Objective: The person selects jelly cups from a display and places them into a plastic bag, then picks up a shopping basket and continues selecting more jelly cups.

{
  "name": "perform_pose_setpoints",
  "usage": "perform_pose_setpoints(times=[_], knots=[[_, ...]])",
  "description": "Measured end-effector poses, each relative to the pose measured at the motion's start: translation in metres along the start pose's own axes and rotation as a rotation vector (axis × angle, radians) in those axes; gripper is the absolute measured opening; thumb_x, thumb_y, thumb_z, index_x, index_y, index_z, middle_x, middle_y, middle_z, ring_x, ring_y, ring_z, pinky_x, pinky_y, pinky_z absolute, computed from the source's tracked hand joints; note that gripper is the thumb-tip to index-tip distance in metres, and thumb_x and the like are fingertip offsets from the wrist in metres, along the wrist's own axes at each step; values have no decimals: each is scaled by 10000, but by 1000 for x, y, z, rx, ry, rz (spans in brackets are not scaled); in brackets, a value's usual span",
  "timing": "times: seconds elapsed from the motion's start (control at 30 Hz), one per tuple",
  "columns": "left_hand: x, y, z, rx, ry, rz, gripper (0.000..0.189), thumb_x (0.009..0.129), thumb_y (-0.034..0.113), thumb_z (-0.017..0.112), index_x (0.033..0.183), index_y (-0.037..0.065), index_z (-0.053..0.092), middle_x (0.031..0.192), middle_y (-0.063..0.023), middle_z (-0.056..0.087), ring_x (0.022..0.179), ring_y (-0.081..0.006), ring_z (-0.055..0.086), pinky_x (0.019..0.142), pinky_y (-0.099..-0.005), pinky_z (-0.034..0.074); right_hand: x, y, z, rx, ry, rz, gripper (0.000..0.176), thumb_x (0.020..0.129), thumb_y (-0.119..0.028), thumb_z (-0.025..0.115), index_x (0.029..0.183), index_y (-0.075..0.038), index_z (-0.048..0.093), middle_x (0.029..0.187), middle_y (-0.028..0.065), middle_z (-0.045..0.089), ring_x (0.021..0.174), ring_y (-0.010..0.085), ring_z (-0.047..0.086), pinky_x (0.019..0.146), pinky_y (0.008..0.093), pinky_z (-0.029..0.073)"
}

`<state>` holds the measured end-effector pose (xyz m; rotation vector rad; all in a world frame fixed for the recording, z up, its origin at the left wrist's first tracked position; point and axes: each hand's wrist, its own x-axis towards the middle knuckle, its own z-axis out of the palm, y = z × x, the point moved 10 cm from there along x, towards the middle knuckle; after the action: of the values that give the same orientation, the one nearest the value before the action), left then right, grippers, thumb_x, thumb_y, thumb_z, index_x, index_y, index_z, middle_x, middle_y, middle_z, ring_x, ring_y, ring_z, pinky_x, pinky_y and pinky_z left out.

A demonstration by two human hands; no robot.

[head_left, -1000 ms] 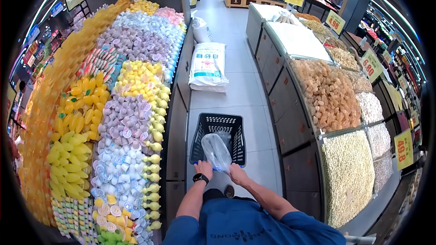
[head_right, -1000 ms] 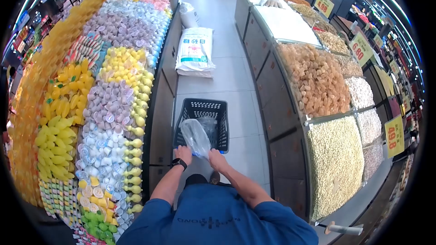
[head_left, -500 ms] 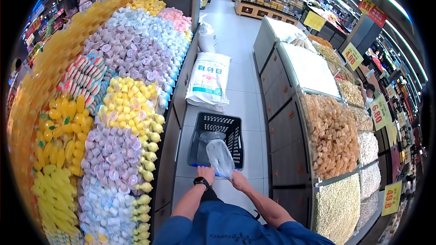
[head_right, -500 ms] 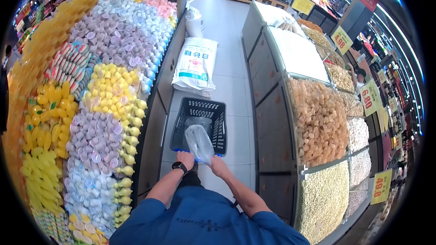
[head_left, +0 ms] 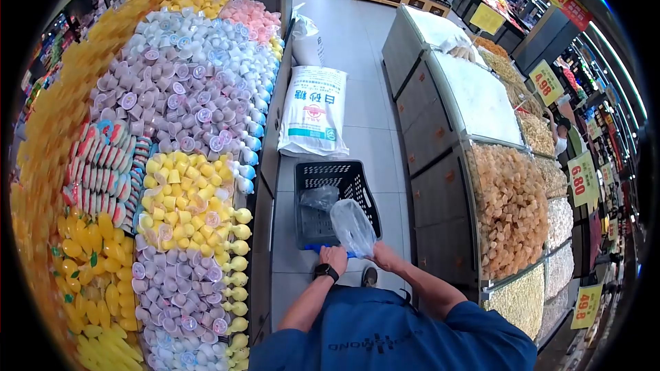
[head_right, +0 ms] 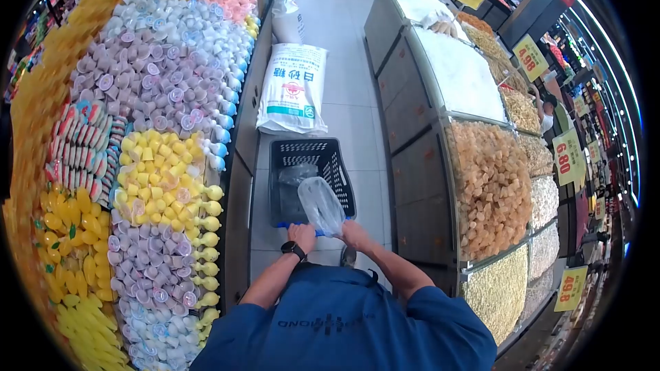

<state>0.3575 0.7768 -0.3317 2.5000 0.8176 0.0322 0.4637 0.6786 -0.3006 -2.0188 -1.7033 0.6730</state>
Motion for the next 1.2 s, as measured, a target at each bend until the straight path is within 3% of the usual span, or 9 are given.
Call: perform_pose_setpoints(times=[0.07,0.13,0.2,0.27,0.33,0.53,0.63,1.0,1.2], knots=[[15,-3,-5,22,1,-34,97,724,184,665,711,102,714,730,-159,695,734,-323,679,728,-417,438,12,-8,-14,45,-78,-26,250,898,-202,619,1087,-40,595,976,239,620,910,466,566,780,512,472],[23,3,-23,-21,-80,-74,165,815,114,541,775,93,700,779,-165,701,783,-330,682,767,-451,440,21,8,-15,38,-60,-9,247,895,-196,619,1080,-35,594,957,244,614,900,466,565,776,515,470],[35,1,-20,-1,-104,-66,143,806,108,546,775,94,685,763,-155,695,772,-326,676,748,-443,428,27,34,-1,-13,-144,95,303,901,-252,637,1121,-51,581,1063,217,593,1006,431,556,853,503,465],[49,-1,-23,8,-65,-50,121,791,108,561,786,89,681,774,-151,698,778,-321,677,752,-435,425,39,43,-5,23,-94,71,312,899,-245,641,1136,-52,579,1058,217,592,997,430,557,854,501,466],[59,-9,-27,29,-12,-96,87,772,127,603,792,89,679,763,-138,691,800,-306,658,771,-426,418,58,26,-29,96,-7,-94,331,899,-230,647,1166,-48,575,1054,225,598,984,437,560,847,512,468],[101,-7,-46,213,106,-262,105,748,144,666,831,80,670,926,-128,631,954,-304,567,836,-418,405,108,67,-26,85,-325,-113,302,931,-239,601,1161,-45,568,1077,239,615,1013,446,564,873,514,460],[114,-7,-55,260,204,-438,297,724,156,704,993,41,650,1015,-138,559,1046,-316,522,897,-438,402,129,65,-44,294,-414,-266,343,943,-283,578,1164,-21,570,1091,273,601,1025,457,560,906,523,447],[108,43,-22,194,175,-707,242,711,109,693,946,57,673,985,-136,617,1031,-330,536,959,-445,388,118,119,-42,262,-655,-403,359,928,-315,594,1117,-9,598,1030,255,639,975,456,596,881,512,470],[89,89,17,23,189,-799,208,718,124,693,912,77,634,928,-124,660,971,-330,582,857,-472,433,98,164,-41,99,-693,-477,399,925,-381,593,1069,-9,618,1025,249,643,967,443,605,851,510,481]])
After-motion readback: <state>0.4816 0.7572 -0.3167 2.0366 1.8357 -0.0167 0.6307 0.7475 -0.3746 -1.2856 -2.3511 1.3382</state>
